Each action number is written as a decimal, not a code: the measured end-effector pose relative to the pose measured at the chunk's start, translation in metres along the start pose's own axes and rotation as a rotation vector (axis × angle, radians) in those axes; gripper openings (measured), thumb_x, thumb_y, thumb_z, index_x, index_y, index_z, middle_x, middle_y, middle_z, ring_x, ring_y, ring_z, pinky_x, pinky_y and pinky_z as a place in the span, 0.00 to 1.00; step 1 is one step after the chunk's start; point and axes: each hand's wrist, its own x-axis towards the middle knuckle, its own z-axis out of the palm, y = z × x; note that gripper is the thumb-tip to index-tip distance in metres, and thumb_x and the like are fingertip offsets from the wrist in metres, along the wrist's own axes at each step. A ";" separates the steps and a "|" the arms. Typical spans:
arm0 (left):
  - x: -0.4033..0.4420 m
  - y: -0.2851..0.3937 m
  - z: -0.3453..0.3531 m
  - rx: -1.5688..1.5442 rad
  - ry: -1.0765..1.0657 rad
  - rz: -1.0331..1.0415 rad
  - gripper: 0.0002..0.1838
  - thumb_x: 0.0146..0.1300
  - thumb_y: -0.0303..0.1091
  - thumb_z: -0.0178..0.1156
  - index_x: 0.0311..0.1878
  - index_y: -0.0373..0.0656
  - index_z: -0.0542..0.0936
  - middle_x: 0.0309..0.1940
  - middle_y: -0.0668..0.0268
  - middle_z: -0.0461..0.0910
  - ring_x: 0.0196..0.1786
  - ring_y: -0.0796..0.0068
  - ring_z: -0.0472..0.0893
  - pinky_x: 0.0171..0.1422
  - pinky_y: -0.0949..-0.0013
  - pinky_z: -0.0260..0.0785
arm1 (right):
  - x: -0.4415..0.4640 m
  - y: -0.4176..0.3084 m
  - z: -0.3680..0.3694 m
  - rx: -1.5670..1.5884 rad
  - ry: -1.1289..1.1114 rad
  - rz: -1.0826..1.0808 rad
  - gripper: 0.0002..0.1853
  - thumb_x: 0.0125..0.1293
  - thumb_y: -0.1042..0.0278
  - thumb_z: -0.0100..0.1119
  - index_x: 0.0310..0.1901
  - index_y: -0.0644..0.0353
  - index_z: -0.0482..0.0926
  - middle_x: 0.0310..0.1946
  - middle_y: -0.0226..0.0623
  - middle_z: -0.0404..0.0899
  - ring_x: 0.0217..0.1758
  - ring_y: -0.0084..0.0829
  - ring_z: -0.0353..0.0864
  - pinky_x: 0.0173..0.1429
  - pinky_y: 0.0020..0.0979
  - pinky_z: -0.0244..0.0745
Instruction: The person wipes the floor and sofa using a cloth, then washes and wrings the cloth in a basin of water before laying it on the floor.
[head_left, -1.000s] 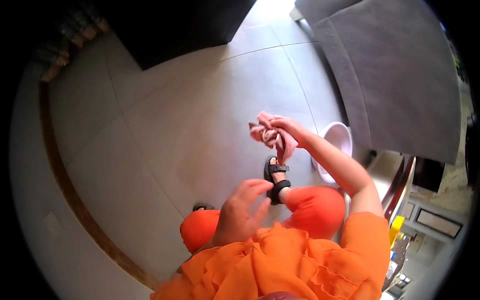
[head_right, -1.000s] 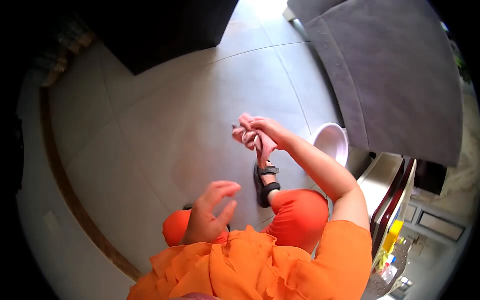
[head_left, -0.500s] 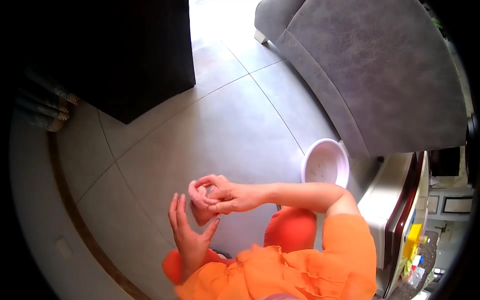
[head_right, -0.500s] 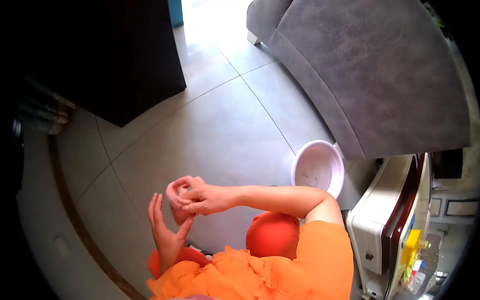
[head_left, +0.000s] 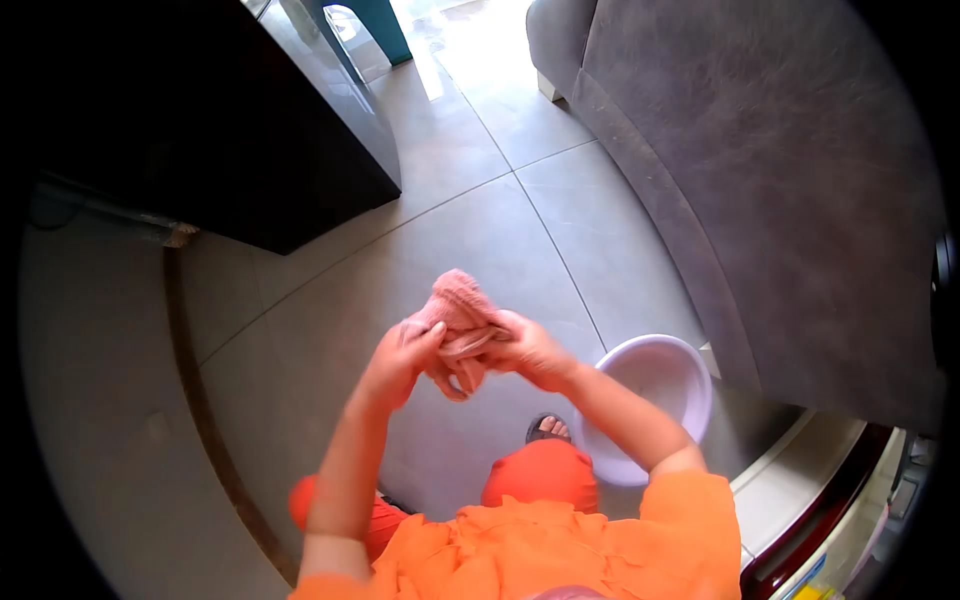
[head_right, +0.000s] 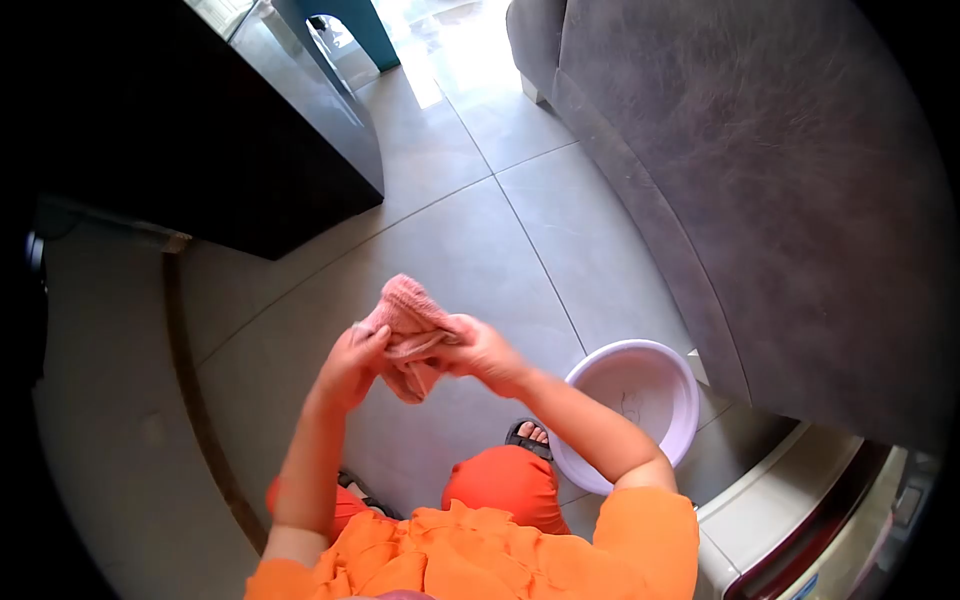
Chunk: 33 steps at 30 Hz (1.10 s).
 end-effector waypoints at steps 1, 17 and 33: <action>0.017 0.009 0.015 -0.074 -0.064 -0.045 0.20 0.61 0.39 0.56 0.50 0.33 0.73 0.41 0.59 0.79 0.39 0.70 0.80 0.44 0.66 0.71 | -0.017 -0.018 -0.012 0.067 -0.074 -0.154 0.34 0.61 0.57 0.61 0.64 0.64 0.63 0.54 0.37 0.75 0.53 0.27 0.74 0.60 0.32 0.67; 0.231 -0.011 0.163 0.704 -0.009 0.074 0.43 0.58 0.56 0.61 0.70 0.45 0.56 0.66 0.55 0.56 0.64 0.58 0.65 0.66 0.58 0.62 | -0.020 -0.061 -0.176 -0.457 0.864 -0.667 0.23 0.63 0.72 0.57 0.59 0.67 0.66 0.62 0.45 0.58 0.56 0.35 0.72 0.56 0.29 0.71; 0.381 0.015 0.095 -0.085 -0.634 -0.320 0.32 0.67 0.48 0.48 0.69 0.41 0.58 0.61 0.57 0.69 0.60 0.66 0.72 0.63 0.63 0.66 | 0.013 -0.121 -0.262 0.112 0.826 -0.339 0.22 0.63 0.69 0.59 0.56 0.67 0.68 0.49 0.40 0.75 0.47 0.27 0.77 0.47 0.25 0.75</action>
